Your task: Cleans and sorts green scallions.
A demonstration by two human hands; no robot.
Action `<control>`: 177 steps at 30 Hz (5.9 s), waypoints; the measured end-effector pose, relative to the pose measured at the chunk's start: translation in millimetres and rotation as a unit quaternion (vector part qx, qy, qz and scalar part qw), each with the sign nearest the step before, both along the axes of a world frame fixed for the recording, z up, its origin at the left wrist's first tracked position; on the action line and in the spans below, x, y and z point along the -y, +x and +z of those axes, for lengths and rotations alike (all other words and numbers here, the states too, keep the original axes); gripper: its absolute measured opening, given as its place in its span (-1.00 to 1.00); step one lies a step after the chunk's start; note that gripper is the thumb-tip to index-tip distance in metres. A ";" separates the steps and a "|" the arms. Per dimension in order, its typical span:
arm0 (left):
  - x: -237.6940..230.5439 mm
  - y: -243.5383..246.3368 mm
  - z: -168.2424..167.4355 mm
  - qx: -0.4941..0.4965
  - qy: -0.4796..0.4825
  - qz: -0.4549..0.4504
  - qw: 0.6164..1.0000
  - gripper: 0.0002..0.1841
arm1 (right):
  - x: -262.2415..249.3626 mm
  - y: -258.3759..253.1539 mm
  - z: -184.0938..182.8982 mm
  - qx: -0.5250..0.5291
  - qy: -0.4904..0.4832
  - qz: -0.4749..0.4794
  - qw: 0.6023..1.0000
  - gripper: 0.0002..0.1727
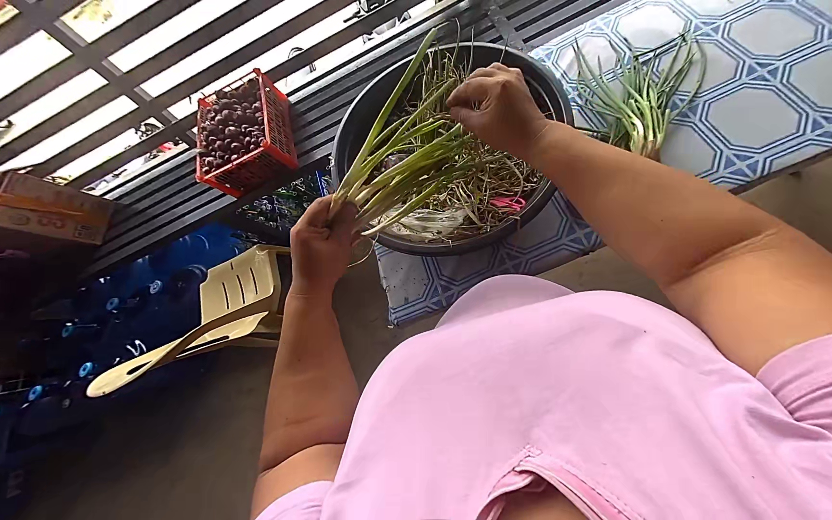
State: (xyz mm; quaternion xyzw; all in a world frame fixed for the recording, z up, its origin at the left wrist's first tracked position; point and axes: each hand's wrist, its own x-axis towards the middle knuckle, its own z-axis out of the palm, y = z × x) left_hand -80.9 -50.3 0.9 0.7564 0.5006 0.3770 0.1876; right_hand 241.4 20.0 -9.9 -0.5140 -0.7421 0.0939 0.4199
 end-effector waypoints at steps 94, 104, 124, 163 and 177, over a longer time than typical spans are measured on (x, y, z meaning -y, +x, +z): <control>19.3 -3.9 5.0 -0.064 -0.040 -0.024 0.997 -0.76 | -54.5 65.3 -2.4 -0.462 -0.216 -0.347 0.787 -0.74; 20.2 -27.5 3.4 0.009 -0.049 0.092 0.995 -0.74 | -32.9 49.3 -6.3 -0.390 -0.292 -0.155 0.859 -0.95; -45.4 90.0 -17.6 0.583 -0.263 -0.010 0.769 -0.59 | 2.5 -19.3 59.3 -0.201 -0.332 0.062 0.920 -0.92; -52.8 83.8 -28.5 0.468 -0.198 0.096 0.856 -0.45 | -10.6 4.4 1.4 0.041 -0.325 -0.069 0.942 -0.33; -52.8 106.5 -12.2 0.489 -0.066 0.105 0.863 -0.46 | 28.7 -10.1 -18.7 -0.311 -0.146 -0.016 0.939 -0.72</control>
